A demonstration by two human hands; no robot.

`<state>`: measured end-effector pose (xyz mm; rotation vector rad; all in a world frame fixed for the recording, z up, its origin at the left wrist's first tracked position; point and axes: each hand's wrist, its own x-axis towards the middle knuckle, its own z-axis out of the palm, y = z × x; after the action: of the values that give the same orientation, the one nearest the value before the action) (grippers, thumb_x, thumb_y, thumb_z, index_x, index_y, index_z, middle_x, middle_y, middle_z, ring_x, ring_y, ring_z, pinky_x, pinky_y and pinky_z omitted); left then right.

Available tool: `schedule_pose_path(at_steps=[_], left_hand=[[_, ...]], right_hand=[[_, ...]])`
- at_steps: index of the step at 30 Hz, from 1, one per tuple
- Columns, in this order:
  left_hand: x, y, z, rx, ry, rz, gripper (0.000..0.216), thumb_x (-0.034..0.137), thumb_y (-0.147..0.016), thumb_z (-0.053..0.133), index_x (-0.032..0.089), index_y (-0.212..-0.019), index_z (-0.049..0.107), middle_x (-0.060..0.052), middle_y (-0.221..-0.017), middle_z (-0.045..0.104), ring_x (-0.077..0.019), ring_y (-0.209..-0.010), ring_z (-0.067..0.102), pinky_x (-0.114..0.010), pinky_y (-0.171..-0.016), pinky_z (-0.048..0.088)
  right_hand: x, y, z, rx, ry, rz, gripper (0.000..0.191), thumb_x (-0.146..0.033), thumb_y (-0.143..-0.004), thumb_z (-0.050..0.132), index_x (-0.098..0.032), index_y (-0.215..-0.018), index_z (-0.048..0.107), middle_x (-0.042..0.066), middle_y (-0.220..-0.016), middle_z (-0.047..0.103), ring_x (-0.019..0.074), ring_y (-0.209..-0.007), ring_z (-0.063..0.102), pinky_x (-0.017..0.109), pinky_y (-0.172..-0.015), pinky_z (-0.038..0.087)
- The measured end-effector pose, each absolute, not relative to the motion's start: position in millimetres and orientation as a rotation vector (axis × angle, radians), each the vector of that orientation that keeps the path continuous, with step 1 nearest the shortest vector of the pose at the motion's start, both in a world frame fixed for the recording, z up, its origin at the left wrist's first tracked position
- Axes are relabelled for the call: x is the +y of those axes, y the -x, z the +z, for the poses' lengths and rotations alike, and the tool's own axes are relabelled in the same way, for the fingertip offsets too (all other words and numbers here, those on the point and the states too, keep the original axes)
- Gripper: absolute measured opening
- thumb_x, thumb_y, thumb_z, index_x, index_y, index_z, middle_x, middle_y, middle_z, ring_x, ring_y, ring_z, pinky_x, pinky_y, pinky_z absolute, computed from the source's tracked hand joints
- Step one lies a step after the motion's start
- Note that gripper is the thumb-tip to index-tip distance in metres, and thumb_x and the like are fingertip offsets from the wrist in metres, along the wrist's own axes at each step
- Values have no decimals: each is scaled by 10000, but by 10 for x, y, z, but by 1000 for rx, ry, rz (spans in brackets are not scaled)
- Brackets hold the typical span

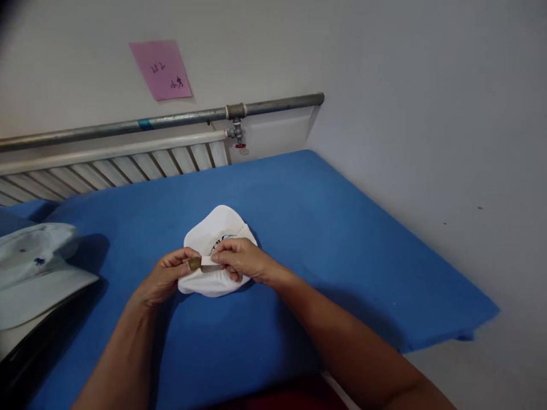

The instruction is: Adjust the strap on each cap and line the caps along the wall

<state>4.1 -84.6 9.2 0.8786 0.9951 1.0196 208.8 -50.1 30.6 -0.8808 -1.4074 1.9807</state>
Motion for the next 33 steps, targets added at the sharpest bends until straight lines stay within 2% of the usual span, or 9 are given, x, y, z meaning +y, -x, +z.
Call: schedule_pose_path(at_steps=[12, 21, 33], left_hand=[[-823, -56, 75, 910, -800, 1106, 280, 267, -539, 885, 145, -719, 709, -32, -610, 706, -96, -472, 599, -161, -469, 454], [-820, -82, 80, 912, -743, 1103, 304, 282, -500, 901, 148, -695, 711, -32, -576, 695, -98, -439, 584, -161, -440, 442], [-809, -92, 65, 882, -780, 1058, 286, 287, -548, 882, 127, -703, 702, -41, -605, 698, -103, -470, 600, -162, -461, 445]], right_hand=[[-572, -1959, 251, -1105, 859, 2089, 138, -247, -717, 662, -161, -711, 554, -76, -537, 483, 13, -364, 345, 157, -335, 291], [-580, -1935, 234, -1113, 836, 2121, 135, -246, -699, 671, -158, -721, 570, -75, -526, 481, 17, -355, 342, 157, -322, 284], [-577, -1907, 196, -1139, 805, 2149, 159, -275, -707, 681, -157, -726, 577, -71, -516, 493, 26, -361, 342, 164, -329, 283]])
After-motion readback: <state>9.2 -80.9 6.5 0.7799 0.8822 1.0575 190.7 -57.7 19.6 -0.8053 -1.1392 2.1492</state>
